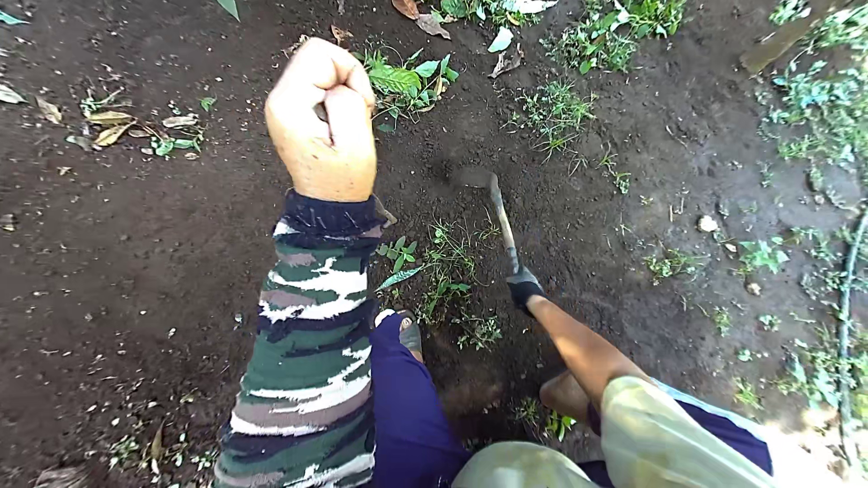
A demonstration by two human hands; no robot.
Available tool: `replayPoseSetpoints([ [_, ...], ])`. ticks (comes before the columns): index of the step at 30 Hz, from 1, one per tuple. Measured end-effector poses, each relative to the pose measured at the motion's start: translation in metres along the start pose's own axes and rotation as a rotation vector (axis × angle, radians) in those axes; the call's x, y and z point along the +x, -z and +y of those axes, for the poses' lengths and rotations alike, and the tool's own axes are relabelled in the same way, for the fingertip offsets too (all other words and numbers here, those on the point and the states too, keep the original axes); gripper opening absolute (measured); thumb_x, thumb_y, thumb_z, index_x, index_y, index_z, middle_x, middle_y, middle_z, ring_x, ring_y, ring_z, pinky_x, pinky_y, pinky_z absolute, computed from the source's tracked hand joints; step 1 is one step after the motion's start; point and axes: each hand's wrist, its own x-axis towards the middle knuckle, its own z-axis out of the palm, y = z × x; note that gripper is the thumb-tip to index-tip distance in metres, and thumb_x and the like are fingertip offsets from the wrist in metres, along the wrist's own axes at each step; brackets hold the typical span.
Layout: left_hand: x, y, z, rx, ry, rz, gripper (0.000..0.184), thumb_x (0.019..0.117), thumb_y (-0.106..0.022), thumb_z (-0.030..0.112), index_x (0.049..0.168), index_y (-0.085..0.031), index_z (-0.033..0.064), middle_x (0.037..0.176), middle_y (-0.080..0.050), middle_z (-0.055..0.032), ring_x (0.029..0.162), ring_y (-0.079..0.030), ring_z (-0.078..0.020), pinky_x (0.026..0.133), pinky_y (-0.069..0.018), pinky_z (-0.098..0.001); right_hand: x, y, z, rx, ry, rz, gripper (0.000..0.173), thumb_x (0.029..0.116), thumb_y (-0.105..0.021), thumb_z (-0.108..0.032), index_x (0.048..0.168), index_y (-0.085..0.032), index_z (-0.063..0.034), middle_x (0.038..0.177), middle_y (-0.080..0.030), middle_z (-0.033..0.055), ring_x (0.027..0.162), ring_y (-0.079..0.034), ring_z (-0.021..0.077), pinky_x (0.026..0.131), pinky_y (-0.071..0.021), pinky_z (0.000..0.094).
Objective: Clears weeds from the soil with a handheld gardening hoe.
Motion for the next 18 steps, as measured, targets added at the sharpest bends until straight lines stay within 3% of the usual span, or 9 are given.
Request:
replayPoseSetpoints([
  [3,0.005,0.008,-0.008,-0.030,0.041,0.037,0.020,0.0973,-0.041,0.009,0.088,-0.058,0.0132,0.071,-0.054,0.0113,0.054,-0.045,0.0015,0.048,-0.0369,-0.0187,0.004,0.033,0.021,-0.026,0.016,0.081,0.051,0.1062,-0.053,-0.031,0.149,-0.047,-0.0042,0.139,-0.061,0.0241,0.129,-0.059,0.0387,0.109,-0.0453,0.0584],
  [6,0.005,0.000,-0.005,-0.039,0.034,0.036,0.020,0.0972,-0.041,0.008,0.086,-0.056,0.0144,0.071,-0.052,0.0121,0.054,-0.044,0.0020,0.048,-0.0357,-0.0182,0.010,0.038,0.013,0.114,-0.006,0.149,0.049,0.1085,-0.049,-0.028,0.149,-0.045,-0.0005,0.136,-0.061,0.0266,0.124,-0.062,0.0392,0.106,-0.0472,0.0569],
  [9,0.002,-0.009,-0.001,-0.025,-0.002,0.011,0.022,0.0960,-0.040,0.007,0.085,-0.058,0.0145,0.074,-0.054,0.0120,0.057,-0.045,0.0032,0.050,-0.0359,-0.0181,-0.004,0.015,-0.004,0.364,-0.080,0.147,0.046,0.1088,-0.047,-0.027,0.147,-0.045,-0.0005,0.124,-0.064,0.0249,0.105,-0.066,0.0351,0.091,-0.0542,0.0523],
  [10,0.001,-0.011,-0.001,-0.019,-0.009,0.003,0.022,0.0959,-0.040,0.007,0.084,-0.058,0.0147,0.074,-0.055,0.0119,0.057,-0.045,0.0033,0.050,-0.0362,-0.0181,-0.014,0.001,0.002,0.387,-0.103,0.125,0.046,0.1082,-0.048,-0.027,0.146,-0.048,0.0000,0.125,-0.064,0.0250,0.106,-0.066,0.0356,0.093,-0.0539,0.0531],
  [12,0.002,-0.010,-0.003,-0.012,-0.013,-0.014,0.022,0.0967,-0.040,0.009,0.085,-0.057,0.0144,0.073,-0.054,0.0118,0.057,-0.045,0.0033,0.050,-0.0362,-0.0182,-0.032,-0.032,0.039,0.320,-0.111,0.077,0.045,0.1083,-0.046,-0.028,0.142,-0.051,0.0009,0.119,-0.066,0.0242,0.102,-0.067,0.0348,0.089,-0.0550,0.0527],
  [13,0.003,-0.008,-0.004,-0.012,-0.002,-0.014,0.022,0.0968,-0.040,0.010,0.086,-0.058,0.0135,0.073,-0.054,0.0116,0.057,-0.045,0.0030,0.050,-0.0369,-0.0182,-0.039,-0.045,0.063,0.290,-0.101,0.082,0.041,0.1070,-0.047,-0.027,0.136,-0.054,0.0011,0.108,-0.066,0.0221,0.090,-0.066,0.0325,0.078,-0.0551,0.0510],
  [14,0.005,-0.004,-0.006,-0.012,0.007,-0.014,0.021,0.0973,-0.041,0.010,0.087,-0.059,0.0127,0.072,-0.053,0.0114,0.056,-0.045,0.0027,0.050,-0.0373,-0.0181,-0.051,-0.043,0.079,0.261,-0.122,0.030,0.042,0.1066,-0.049,-0.026,0.138,-0.054,0.0007,0.113,-0.066,0.0226,0.097,-0.065,0.0335,0.084,-0.0525,0.0525],
  [16,0.007,0.002,-0.007,-0.014,0.032,-0.011,0.019,0.0976,-0.042,0.012,0.088,-0.058,0.0130,0.070,-0.052,0.0118,0.054,-0.044,0.0021,0.049,-0.0365,-0.0183,-0.069,-0.022,0.100,0.162,-0.129,-0.022,0.047,0.1068,-0.052,-0.027,0.147,-0.049,-0.0022,0.134,-0.062,0.0246,0.123,-0.061,0.0380,0.104,-0.0479,0.0571],
  [18,0.006,0.005,-0.009,-0.034,0.058,-0.003,0.019,0.0985,-0.042,0.013,0.087,-0.057,0.0145,0.068,-0.049,0.0122,0.053,-0.043,0.0009,0.047,-0.0358,-0.0191,-0.067,-0.004,0.103,0.143,-0.092,0.043,0.048,0.1076,-0.050,-0.029,0.147,-0.048,-0.0032,0.137,-0.061,0.0243,0.126,-0.060,0.0382,0.106,-0.0469,0.0576],
])
